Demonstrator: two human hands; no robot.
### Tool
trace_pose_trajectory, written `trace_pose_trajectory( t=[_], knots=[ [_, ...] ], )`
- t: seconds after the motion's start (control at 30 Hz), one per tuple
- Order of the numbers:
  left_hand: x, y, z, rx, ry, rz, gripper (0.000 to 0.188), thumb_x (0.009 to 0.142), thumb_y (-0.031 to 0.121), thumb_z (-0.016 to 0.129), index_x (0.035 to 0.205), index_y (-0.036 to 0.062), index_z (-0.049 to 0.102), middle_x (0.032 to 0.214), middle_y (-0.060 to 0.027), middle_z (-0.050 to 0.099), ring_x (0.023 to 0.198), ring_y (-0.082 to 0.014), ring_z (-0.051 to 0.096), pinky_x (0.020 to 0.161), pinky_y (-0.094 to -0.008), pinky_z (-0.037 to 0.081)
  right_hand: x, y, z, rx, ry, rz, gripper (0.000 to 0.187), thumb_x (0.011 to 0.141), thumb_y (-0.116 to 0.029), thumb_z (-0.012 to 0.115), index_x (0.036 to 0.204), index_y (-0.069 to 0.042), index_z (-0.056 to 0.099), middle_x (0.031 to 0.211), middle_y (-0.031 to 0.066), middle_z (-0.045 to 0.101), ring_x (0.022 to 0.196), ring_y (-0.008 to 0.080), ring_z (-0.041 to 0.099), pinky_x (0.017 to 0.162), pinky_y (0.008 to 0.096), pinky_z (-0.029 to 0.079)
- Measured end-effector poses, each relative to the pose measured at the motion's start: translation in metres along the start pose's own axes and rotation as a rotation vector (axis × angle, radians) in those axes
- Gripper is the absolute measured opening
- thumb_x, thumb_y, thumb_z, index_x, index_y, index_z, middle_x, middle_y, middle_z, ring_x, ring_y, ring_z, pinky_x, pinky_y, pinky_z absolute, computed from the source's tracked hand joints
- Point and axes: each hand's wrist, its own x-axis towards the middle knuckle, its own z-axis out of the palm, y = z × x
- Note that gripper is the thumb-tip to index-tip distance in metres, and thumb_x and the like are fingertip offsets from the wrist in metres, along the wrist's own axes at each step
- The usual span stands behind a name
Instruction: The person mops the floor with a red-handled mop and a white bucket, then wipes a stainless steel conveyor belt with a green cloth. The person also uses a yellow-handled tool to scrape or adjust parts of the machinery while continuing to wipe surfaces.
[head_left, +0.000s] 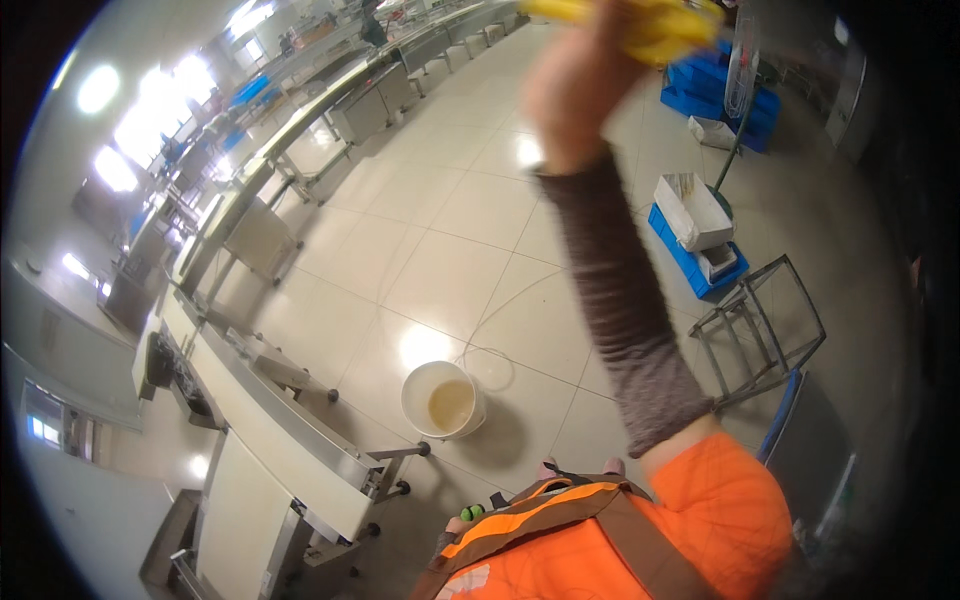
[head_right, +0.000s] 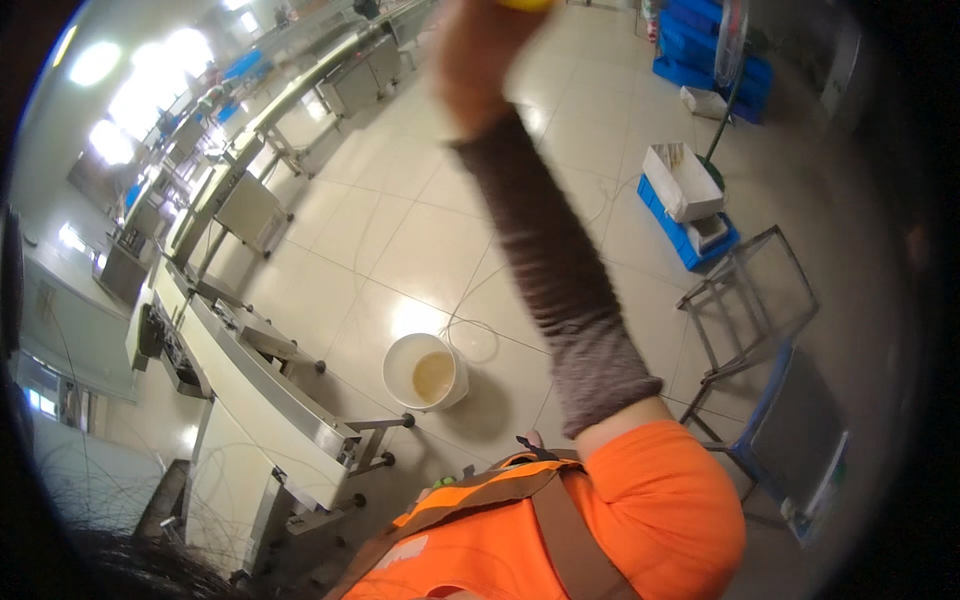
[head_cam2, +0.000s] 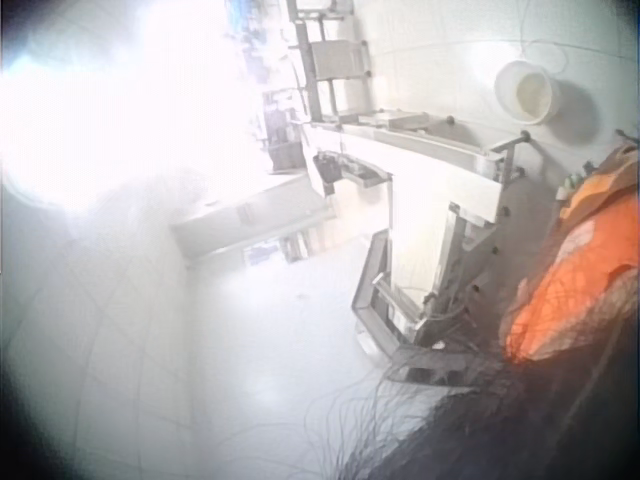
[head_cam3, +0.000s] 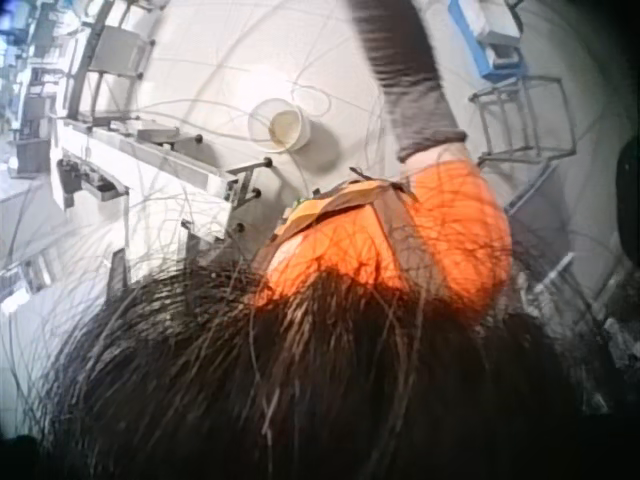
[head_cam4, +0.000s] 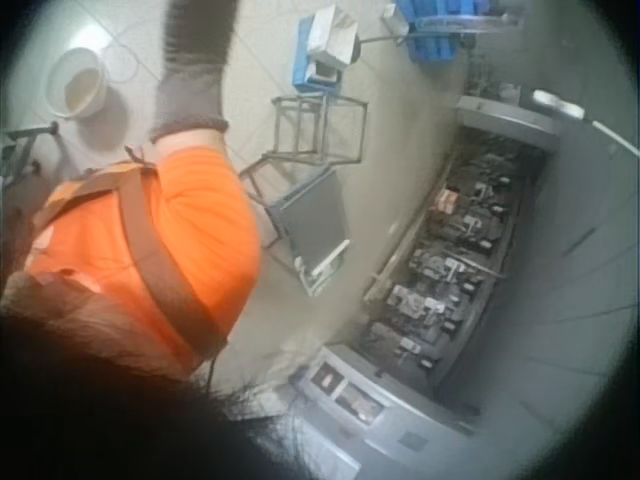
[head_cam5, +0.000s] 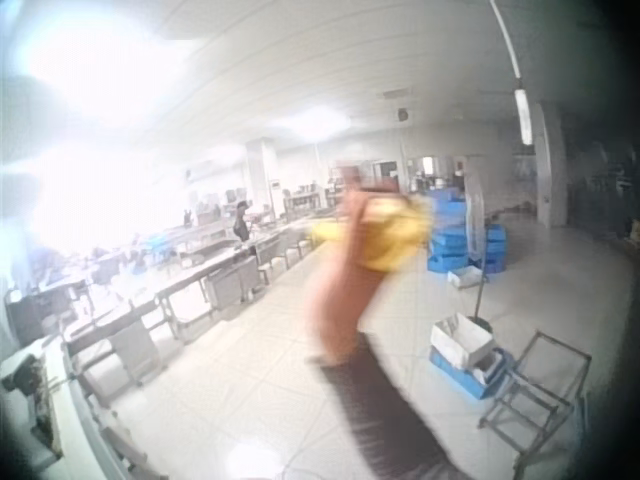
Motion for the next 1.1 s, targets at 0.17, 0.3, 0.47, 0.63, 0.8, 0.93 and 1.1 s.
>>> trace_pose_trajectory(
  t=[0.17, 0.3, 0.47, 0.63, 0.8, 0.93, 1.1],
  knots=[
    [0.017, 0.007, -0.008, 0.001, -0.016, -0.003, 0.055, 0.065, 0.033, 0.079, 0.101, -0.0063, 0.066, 0.094, -0.015, 0.069, 0.088, -0.0257, 0.066, 0.077, -0.0372, 0.052, 0.052, -0.018, -0.166, -0.764, -0.439, -0.261, 0.037, 0.101, -0.037, 0.039, 0.126, -0.009, 0.043, 0.129, 0.0119, 0.058, 0.12, 0.0228, 0.056, 0.104, 0.0348, 0.042],
    [0.036, 0.033, -0.029, 0.072, -0.021, 0.026, 0.054, 0.065, 0.032, 0.079, 0.101, -0.0061, 0.065, 0.094, -0.0151, 0.069, 0.089, -0.0259, 0.066, 0.077, -0.0371, 0.052, 0.082, -0.091, -0.282, -0.866, -0.45, 0.228, 0.037, 0.099, -0.033, 0.05, 0.126, -0.008, 0.046, 0.123, 0.0112, 0.063, 0.09, 0.015, 0.064, 0.08, 0.0234, 0.05],
    [0.051, 0.081, -0.072, 0.157, 0.012, 0.037, 0.054, 0.065, 0.032, 0.079, 0.101, -0.0059, 0.065, 0.095, -0.0151, 0.069, 0.089, -0.0263, 0.066, 0.078, -0.0371, 0.052, 0.131, -0.163, -0.391, -0.917, 0.069, 0.429, 0.034, 0.099, -0.037, 0.049, 0.117, -0.009, 0.047, 0.112, 0.0133, 0.067, 0.083, 0.0121, 0.063, 0.071, 0.0201, 0.05],
    [0.063, 0.174, -0.103, 0.239, 0.055, 0.105, 0.054, 0.065, 0.032, 0.079, 0.102, -0.0057, 0.065, 0.095, -0.0152, 0.069, 0.09, -0.0266, 0.065, 0.079, -0.037, 0.051, 0.17, -0.23, -0.501, -1.03, 0.384, 0.174, 0.035, 0.096, -0.037, 0.055, 0.114, -0.007, 0.047, 0.105, 0.014, 0.069, 0.08, 0.0091, 0.059, 0.07, 0.021, 0.046],
    [0.061, 0.273, -0.104, 0.267, 0.088, 0.163, 0.054, 0.065, 0.031, 0.078, 0.102, -0.0056, 0.065, 0.095, -0.0152, 0.069, 0.09, -0.0269, 0.065, 0.079, -0.0369, 0.051, 0.167, -0.255, -0.668, -1.303, 0.558, 0.175, 0.037, 0.096, -0.037, 0.056, 0.116, -0.006, 0.052, 0.099, 0.0094, 0.067, 0.085, 0.0116, 0.058, 0.076, 0.025, 0.046],
    [0.042, 0.347, -0.088, 0.189, 0.137, 0.204, 0.054, 0.065, 0.031, 0.078, 0.102, -0.0054, 0.065, 0.095, -0.0153, 0.068, 0.091, -0.0272, 0.065, 0.08, -0.0369, 0.051, 0.129, -0.244, -0.816, -1.796, 0.613, 0.384, 0.056, 0.093, -0.049, 0.053, 0.124, -0.002, 0.051, 0.115, 0.0158, 0.062, 0.098, 0.0311, 0.062, 0.087, 0.0388, 0.047],
    [0.005, 0.452, -0.052, 0.037, 0.158, 0.272, 0.053, 0.065, 0.031, 0.078, 0.102, -0.0052, 0.065, 0.095, -0.0153, 0.068, 0.091, -0.0275, 0.064, 0.08, -0.0368, 0.051, 0.079, -0.25, -0.982, -2.069, 0.73, 0.711, 0.065, 0.092, -0.048, 0.053, 0.134, 0.0, 0.041, 0.125, 0.0233, 0.056, 0.115, 0.039, 0.056, 0.094, 0.0433, 0.047]
  ],
)
